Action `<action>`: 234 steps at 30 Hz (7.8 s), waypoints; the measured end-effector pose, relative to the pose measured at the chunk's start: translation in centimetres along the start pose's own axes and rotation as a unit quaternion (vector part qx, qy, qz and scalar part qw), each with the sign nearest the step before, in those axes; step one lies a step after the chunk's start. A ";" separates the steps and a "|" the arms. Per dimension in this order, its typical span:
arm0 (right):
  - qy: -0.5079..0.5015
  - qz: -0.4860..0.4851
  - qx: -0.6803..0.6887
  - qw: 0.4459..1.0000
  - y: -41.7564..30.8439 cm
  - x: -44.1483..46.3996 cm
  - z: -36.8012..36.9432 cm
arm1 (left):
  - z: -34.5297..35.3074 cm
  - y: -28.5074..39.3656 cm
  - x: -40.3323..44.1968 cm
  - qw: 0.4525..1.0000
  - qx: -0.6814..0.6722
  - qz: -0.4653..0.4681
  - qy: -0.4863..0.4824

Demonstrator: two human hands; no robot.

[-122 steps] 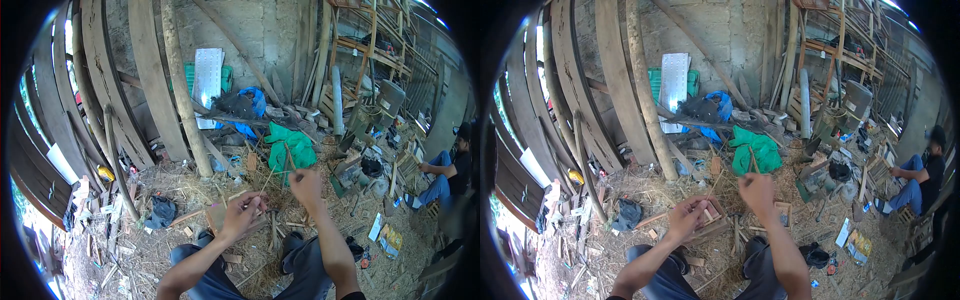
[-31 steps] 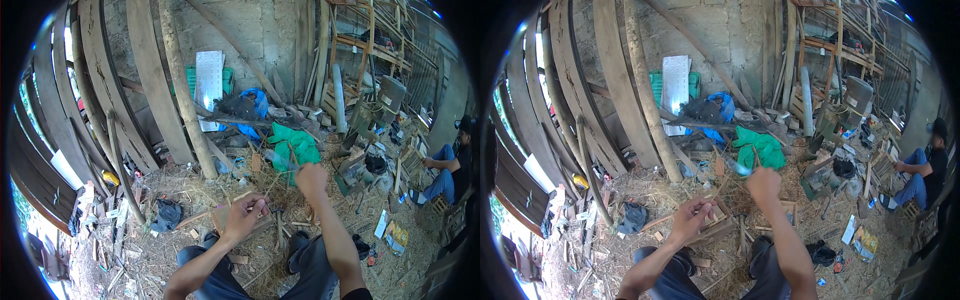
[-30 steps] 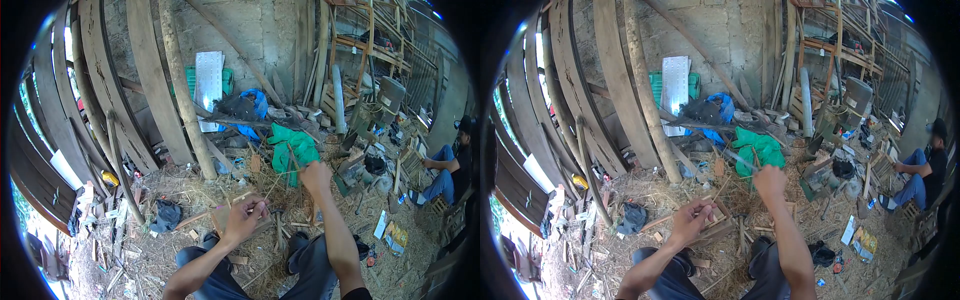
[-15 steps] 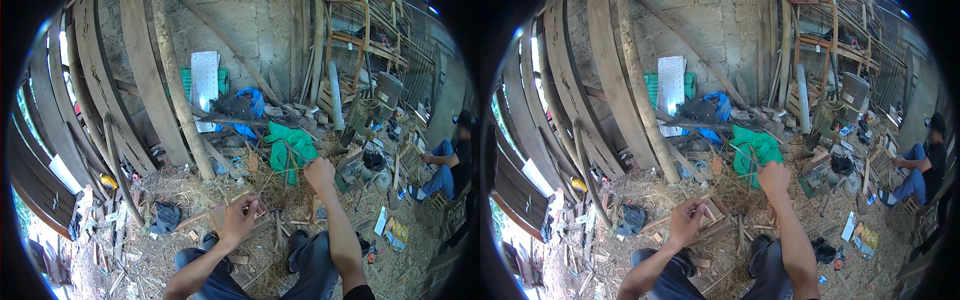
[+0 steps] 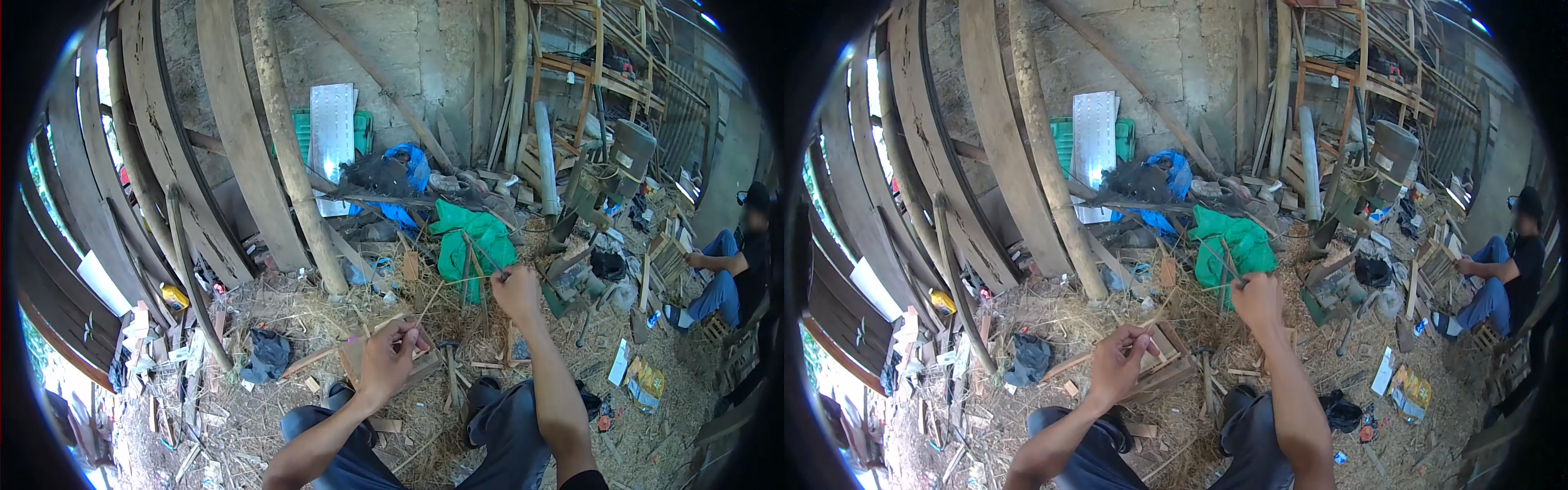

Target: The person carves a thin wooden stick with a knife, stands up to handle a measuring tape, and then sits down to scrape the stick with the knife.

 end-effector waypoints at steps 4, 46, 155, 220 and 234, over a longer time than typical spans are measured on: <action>-0.044 0.008 0.444 0.895 -3.5 -1.7 0.9 | 0.2 -0.5 0.7 1.000 0.018 0.007 0.014; 0.104 -0.224 0.018 0.969 -6.6 -3.8 0.8 | 0.7 1.0 -0.4 0.822 -0.438 -0.216 -0.291; 0.072 -0.218 0.252 0.940 -4.0 -2.5 -0.7 | -1.5 -0.7 2.9 0.970 -0.158 -0.047 -0.177; 0.063 -0.309 0.149 0.937 -4.5 -2.1 -2.3 | -0.6 -0.1 1.5 0.915 -0.254 -0.138 -0.281; 0.074 -0.394 0.163 0.901 -6.0 -2.7 -0.8 | -0.9 -1.0 2.7 0.944 -0.246 -0.131 -0.178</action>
Point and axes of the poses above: each hand's wrist, its own x-axis towards the middle knuckle, its own z-axis out of the palm, y = z × x, the point moved 2 cm from there along x, towards the middle knuckle, and after that the axes turned 14 degrees about -z, right-handed, at the moved point
